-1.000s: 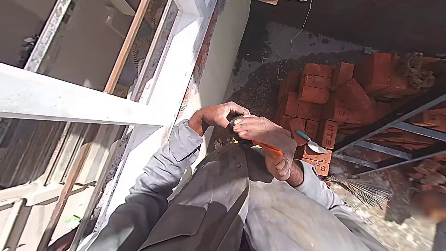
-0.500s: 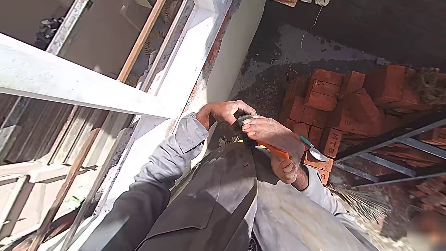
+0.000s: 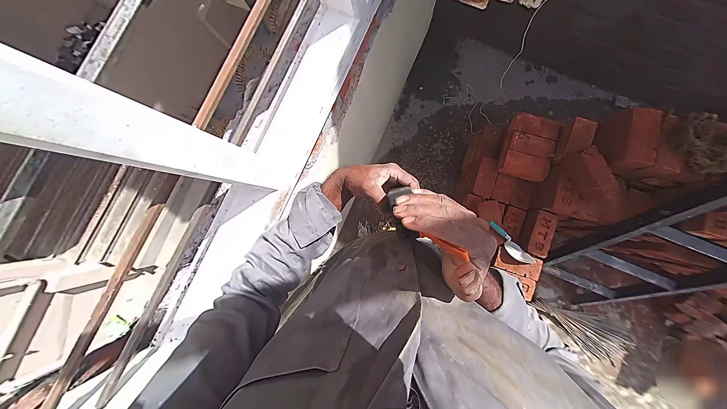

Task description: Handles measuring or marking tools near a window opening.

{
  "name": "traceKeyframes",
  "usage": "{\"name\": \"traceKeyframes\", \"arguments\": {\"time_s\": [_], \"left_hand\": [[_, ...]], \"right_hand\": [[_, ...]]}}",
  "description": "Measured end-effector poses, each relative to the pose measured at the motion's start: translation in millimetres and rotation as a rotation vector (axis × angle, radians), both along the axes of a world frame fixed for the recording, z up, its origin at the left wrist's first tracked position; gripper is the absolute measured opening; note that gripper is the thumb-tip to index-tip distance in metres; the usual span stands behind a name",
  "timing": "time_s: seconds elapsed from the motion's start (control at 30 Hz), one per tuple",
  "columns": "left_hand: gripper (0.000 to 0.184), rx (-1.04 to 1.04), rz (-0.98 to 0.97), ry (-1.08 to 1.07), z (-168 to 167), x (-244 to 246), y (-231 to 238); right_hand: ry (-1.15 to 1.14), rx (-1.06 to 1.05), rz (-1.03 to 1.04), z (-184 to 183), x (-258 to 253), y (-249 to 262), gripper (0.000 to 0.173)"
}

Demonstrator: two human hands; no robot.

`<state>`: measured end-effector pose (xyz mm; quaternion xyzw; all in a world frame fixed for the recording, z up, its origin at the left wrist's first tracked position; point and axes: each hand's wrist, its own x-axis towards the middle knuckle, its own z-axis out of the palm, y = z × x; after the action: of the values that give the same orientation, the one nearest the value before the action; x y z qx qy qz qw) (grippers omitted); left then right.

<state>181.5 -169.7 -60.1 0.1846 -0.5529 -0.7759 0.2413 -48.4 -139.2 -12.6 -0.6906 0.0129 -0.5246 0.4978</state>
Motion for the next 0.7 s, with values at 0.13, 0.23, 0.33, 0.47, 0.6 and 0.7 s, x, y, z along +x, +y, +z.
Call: {"name": "traceKeyframes", "arguments": {"time_s": [0.13, 0.23, 0.33, 0.47, 0.6, 0.7], "left_hand": [[0.042, -0.033, -0.020, 0.011, -4.0, 2.0, -0.6], [0.043, -0.062, -0.023, 0.015, -5.6, 2.3, -1.5], [0.041, -0.066, -0.022, 0.016, -5.8, 2.8, -1.5], [0.040, -0.064, -0.004, 0.042, -3.6, 2.3, 1.4], [0.038, 0.012, -0.028, 0.125, -7.3, 2.7, 3.6], [0.042, 0.048, -0.040, 0.153, -7.5, 3.0, 5.3]], "right_hand": [[-0.010, -0.014, -0.001, -0.8, 1.8, -0.5, 0.067], [-0.007, -0.031, -0.002, 0.6, 2.6, -0.7, 0.068], [-0.011, -0.027, -0.009, 1.5, 4.1, 0.0, 0.068], [-0.012, 0.007, 0.006, 2.5, 2.3, -0.4, 0.063], [0.010, 0.040, -0.016, 0.4, -0.5, -1.4, 0.064], [0.041, 0.055, -0.056, -2.6, -4.8, 1.4, 0.062]]}}
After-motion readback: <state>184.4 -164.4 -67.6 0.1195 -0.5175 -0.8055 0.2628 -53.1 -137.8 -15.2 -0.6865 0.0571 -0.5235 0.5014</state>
